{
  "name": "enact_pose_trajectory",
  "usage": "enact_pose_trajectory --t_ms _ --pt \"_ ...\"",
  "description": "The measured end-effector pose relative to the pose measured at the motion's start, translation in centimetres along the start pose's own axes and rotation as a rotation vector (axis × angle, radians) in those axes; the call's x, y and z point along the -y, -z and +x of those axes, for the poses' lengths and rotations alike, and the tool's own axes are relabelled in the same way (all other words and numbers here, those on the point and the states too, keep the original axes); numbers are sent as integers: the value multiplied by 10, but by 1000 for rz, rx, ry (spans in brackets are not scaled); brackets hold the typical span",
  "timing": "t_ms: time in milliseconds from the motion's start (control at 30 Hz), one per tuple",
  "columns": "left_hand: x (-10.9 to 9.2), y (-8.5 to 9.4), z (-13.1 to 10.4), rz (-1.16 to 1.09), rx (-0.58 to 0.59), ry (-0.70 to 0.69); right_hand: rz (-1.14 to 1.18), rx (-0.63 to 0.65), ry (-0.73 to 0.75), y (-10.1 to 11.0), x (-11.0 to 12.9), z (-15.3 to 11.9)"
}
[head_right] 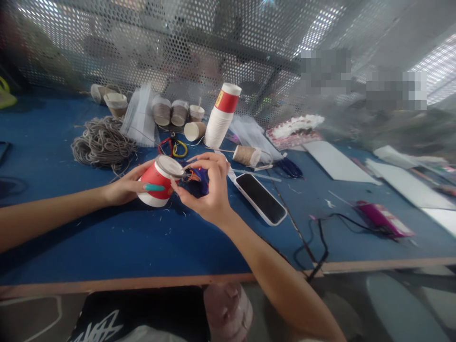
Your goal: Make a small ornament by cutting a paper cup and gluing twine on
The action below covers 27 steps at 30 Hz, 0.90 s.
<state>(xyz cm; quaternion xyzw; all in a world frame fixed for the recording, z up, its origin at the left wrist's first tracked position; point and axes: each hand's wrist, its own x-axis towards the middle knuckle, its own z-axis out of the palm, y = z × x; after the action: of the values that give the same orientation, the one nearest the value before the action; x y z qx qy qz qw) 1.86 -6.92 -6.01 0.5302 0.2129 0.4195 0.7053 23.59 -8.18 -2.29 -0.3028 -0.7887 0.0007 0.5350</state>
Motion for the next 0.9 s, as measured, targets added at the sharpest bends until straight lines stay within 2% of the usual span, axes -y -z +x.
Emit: enact_pose_trajectory --t_ms 233,400,533,633,733,900 --pt "2 6 0 -51 44 21 91 13 -5 0 1 0" --pt "-3 3 0 -83 71 -5 110 51 -45 2 -3 -2" --pt "-4 2 1 -96 35 13 162 85 -45 5 -9 -5" --pt "0 2 1 13 -67 28 231 97 -61 4 -11 -6" --pt "1 -1 2 173 -144 0 220 46 -56 -1 -8 -6" --pt "-5 -8 2 377 -141 -13 87 -29 -57 -7 -2 -5"
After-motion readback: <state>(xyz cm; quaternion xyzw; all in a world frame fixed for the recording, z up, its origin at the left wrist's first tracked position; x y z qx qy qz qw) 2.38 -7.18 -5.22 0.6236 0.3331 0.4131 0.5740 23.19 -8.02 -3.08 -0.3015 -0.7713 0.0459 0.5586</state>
